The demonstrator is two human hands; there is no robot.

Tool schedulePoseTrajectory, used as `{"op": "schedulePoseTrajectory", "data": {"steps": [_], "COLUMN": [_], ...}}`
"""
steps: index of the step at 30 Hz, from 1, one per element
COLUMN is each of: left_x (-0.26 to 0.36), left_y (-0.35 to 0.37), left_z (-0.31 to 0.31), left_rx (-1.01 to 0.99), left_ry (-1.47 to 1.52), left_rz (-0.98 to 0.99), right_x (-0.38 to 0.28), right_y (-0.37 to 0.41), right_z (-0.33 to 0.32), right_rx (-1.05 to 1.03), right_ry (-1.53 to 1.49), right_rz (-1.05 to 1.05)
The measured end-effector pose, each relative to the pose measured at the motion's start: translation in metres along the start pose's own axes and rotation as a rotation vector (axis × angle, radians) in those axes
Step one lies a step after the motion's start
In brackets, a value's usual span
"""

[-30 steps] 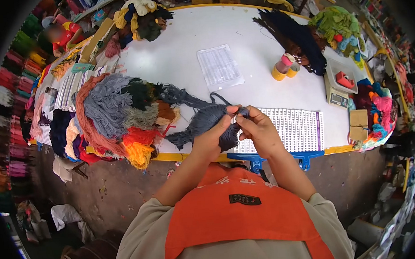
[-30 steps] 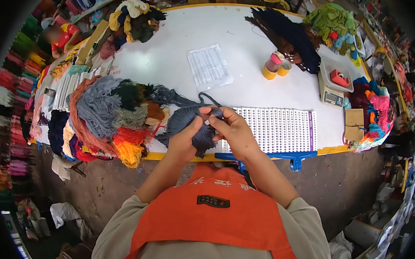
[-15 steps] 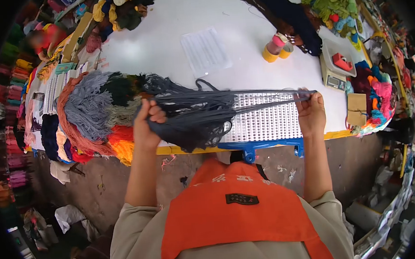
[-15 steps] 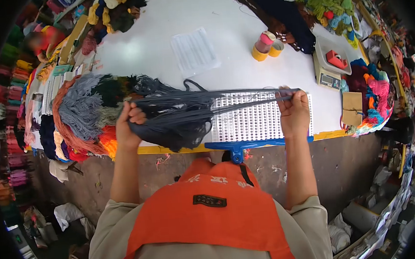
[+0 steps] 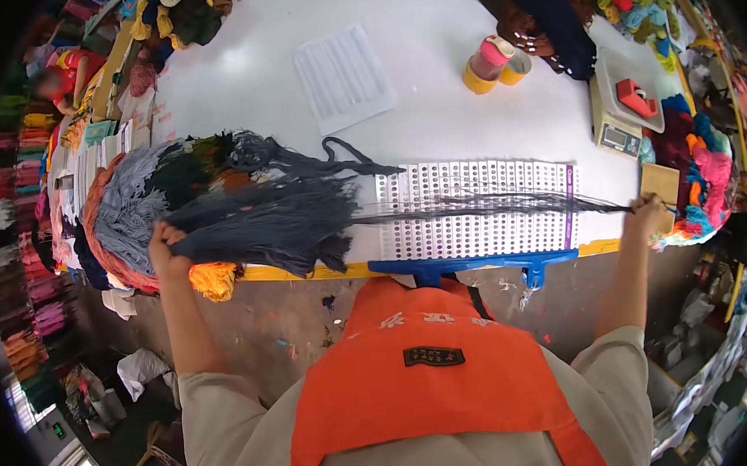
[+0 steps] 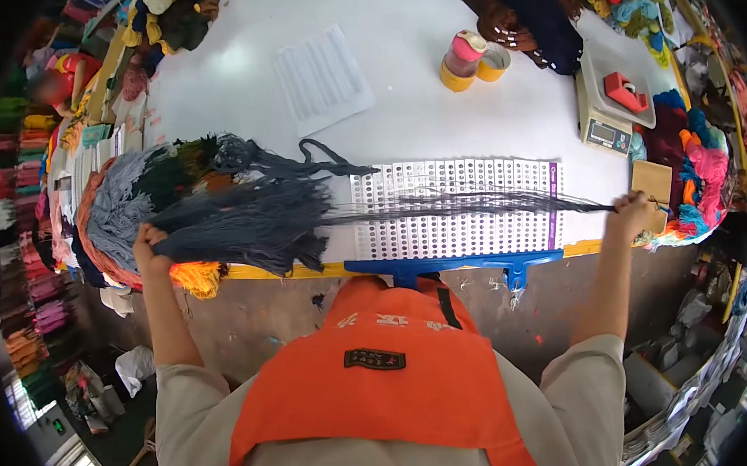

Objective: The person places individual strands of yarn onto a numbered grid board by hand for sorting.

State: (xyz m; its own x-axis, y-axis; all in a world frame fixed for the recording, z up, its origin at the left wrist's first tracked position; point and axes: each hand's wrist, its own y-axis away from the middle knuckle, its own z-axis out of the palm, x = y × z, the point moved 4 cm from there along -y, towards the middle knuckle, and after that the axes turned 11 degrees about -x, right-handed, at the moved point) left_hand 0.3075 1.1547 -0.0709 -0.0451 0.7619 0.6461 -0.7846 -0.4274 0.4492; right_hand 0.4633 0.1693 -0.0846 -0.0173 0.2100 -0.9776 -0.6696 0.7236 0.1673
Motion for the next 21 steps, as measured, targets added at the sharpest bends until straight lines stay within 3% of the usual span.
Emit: {"op": "schedulePoseTrajectory", "data": {"steps": [1, 3, 4, 6, 7, 8, 9, 10, 11, 12, 14, 15, 18, 21], "left_x": [0.009, -0.004, -0.026, -0.093, -0.139, -0.183, -0.226, -0.266, -0.302, -0.336, -0.381, -0.395, -0.433, -0.446], "left_y": [0.004, 0.021, 0.030, 0.033, 0.035, 0.037, 0.038, 0.032, 0.025, 0.015, 0.000, -0.002, -0.016, -0.022], "left_z": [-0.001, 0.020, 0.046, 0.078, 0.099, 0.114, 0.128, 0.126, 0.130, 0.126, 0.141, 0.156, 0.166, 0.175], "left_rx": [-0.025, 0.068, -0.036, -0.204, -0.287, -0.290, -0.219, -0.232, -0.166, -0.131, -0.094, -0.082, -0.113, -0.232], "left_ry": [0.010, 0.053, -0.008, -0.043, -0.044, -0.180, -0.268, -0.227, -0.227, -0.235, -0.404, -0.430, -0.519, -0.855], "left_rz": [0.041, 0.118, 0.101, -0.027, -0.194, -0.293, -0.383, -0.445, -0.500, -0.529, -0.519, -0.517, -0.480, -0.286], "right_x": [-0.005, -0.031, -0.020, 0.028, 0.041, 0.101, 0.149, 0.177, 0.165, 0.186, 0.212, 0.226, 0.246, 0.259], "right_y": [-0.028, -0.025, -0.039, -0.026, 0.025, 0.028, 0.046, 0.085, 0.134, 0.160, 0.201, 0.215, 0.241, 0.246], "right_z": [-0.026, -0.015, -0.012, 0.028, 0.070, 0.073, 0.082, 0.113, 0.158, 0.176, 0.212, 0.227, 0.264, 0.272], "right_rx": [0.044, 0.016, -0.016, -0.619, -0.720, -0.980, -1.080, -1.019, -1.125, -1.314, -1.428, -1.466, -1.471, -1.493], "right_ry": [0.216, 0.472, 0.713, 0.973, 0.982, 0.886, 0.981, 1.083, 1.270, 1.246, 1.113, 1.102, 1.103, 1.128], "right_rz": [-0.092, -0.281, -0.406, -0.662, -0.257, -0.253, -0.289, 0.090, 0.086, -0.081, 0.079, -0.075, -0.084, -0.137]}}
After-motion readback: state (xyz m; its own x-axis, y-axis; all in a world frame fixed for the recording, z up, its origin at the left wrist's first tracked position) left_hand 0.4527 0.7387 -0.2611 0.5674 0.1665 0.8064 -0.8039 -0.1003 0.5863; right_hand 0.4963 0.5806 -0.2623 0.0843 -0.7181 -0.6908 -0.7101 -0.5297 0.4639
